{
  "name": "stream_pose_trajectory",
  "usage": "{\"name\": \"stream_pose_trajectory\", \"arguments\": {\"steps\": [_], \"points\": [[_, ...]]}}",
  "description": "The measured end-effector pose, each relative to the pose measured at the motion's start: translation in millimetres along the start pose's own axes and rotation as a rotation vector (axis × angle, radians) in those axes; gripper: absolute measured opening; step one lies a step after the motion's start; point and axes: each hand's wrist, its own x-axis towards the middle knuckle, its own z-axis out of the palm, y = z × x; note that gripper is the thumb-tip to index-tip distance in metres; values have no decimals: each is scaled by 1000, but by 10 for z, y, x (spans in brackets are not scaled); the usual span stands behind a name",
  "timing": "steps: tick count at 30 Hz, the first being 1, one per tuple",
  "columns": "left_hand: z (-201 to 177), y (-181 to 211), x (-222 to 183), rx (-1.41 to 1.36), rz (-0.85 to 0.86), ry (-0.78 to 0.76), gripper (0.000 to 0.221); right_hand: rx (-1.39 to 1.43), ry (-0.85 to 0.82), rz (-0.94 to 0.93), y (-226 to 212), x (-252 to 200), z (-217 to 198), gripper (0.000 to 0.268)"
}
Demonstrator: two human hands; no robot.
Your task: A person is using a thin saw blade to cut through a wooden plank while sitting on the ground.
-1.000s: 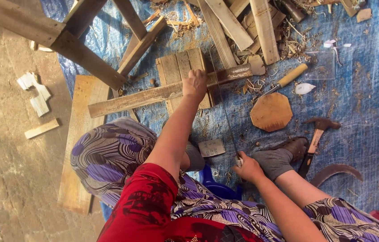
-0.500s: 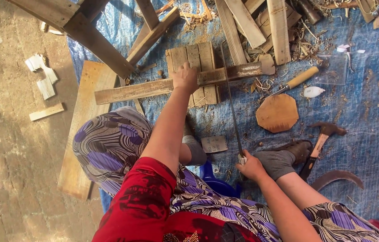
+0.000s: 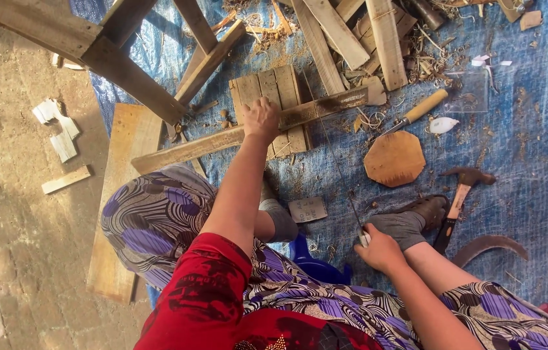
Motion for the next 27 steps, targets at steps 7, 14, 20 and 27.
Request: {"name": "stream_pose_trajectory", "arguments": {"steps": [7, 14, 20, 27], "points": [[-174, 169, -179, 13, 51, -75, 26, -109, -26, 30, 460, -280, 34, 63], [-414, 209, -316, -87, 144, -161, 19, -186, -22, 27, 517, -366, -2, 71], [-381, 221, -272, -123, 133, -170, 22, -185, -13, 29, 485, -397, 1, 68], [-596, 413, -283, -87, 186, -118, 45, -163, -17, 31, 405, -462, 7, 63]]}}
